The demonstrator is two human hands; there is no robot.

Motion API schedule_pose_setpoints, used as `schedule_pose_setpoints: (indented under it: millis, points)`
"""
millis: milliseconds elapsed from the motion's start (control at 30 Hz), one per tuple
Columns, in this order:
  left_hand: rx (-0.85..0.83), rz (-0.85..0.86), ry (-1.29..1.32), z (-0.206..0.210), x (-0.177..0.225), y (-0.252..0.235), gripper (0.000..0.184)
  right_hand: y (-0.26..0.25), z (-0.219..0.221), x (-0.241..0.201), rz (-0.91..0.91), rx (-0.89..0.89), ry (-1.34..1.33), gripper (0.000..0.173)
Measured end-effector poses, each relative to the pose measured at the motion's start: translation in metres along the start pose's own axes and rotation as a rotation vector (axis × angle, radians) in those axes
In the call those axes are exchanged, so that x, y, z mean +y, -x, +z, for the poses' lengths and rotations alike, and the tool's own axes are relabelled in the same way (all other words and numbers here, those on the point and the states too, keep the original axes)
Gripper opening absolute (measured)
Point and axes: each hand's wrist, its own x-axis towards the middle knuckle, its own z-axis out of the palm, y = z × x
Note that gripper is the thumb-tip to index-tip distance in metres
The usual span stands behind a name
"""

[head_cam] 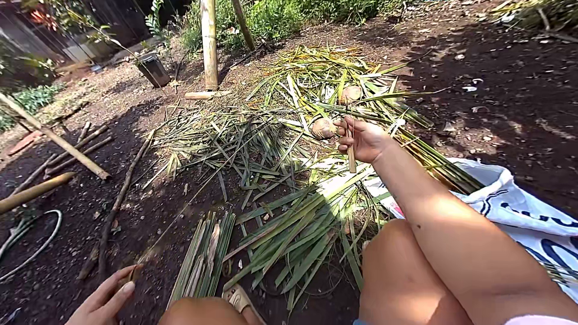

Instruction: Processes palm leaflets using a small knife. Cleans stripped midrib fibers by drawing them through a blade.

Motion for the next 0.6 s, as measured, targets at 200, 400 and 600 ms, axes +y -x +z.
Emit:
schedule_pose_setpoints:
  millis: [200,400,600]
  points:
    - [-0.093,-0.064,-0.23,0.111,0.151,-0.05,0.047,0.042,0.081,0.083,0.162,-0.323,0.381,0.038]
    - [-0.052,0.056,-0.173,0.164,0.217,-0.073,0.048,0.089,0.111,0.134,0.295,-0.548,0.533,0.028]
    - [-0.001,0.128,-0.184,0.192,0.225,-0.064,0.044,0.087,0.111,0.137,0.318,-0.565,0.525,0.029]
